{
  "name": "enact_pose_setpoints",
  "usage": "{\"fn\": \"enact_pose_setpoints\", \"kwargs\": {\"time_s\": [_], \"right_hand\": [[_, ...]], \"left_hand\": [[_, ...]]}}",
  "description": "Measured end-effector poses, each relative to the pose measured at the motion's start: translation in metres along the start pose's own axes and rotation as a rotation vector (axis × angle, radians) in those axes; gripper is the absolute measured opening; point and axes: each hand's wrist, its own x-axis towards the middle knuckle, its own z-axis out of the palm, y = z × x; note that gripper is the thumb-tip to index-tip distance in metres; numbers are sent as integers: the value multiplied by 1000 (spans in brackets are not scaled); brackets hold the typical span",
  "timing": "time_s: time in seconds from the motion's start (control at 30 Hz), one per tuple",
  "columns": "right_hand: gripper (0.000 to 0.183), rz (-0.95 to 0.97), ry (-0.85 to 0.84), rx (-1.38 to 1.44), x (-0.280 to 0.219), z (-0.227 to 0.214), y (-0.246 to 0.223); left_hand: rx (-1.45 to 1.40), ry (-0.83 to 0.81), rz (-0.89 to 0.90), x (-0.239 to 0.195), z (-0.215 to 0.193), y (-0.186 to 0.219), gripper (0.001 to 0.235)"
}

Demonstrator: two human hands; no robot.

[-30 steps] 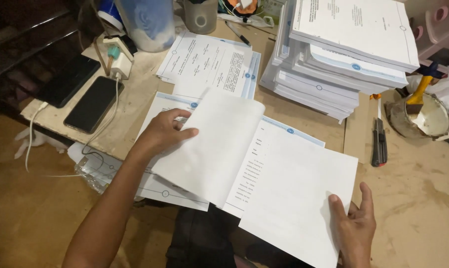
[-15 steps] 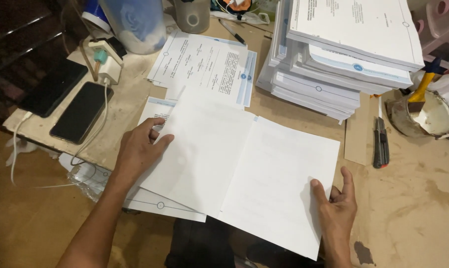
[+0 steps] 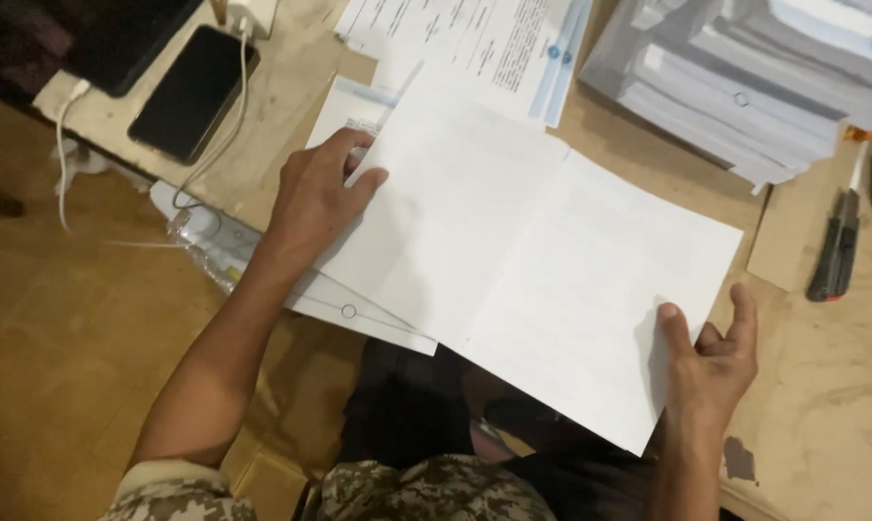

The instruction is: Aligning stacks of printed documents and using a utility knife to trim the edges for a clean finish.

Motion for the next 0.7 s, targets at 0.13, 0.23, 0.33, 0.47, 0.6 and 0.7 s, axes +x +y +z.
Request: {"fn": "enact_pose_setpoints", "kwargs": {"time_s": [0.13,0.23,0.33,0.47,0.6,0.7], "right_hand": [[71,-17,2,-6,-7,1,-10],[72,-63,1,-34,-7,1,-10],[70,-32,1,-45,-6,1,-10],[71,-32,8,-62,-6,1,-9],[68,-30,-2,-36,-7,3,-12],[68,-47,-3,-32,-6,3,-10]], "left_hand": [[-5,-1,28,1,1,-1,38],[-28,-10,28,0,-2,2,39],[-8,-13,39,2,0,-1,42],[5,6,47,3,4,-4,39],[17,12,68,2,5,-5,40],[27,6,70,3,4,-5,41]]}}
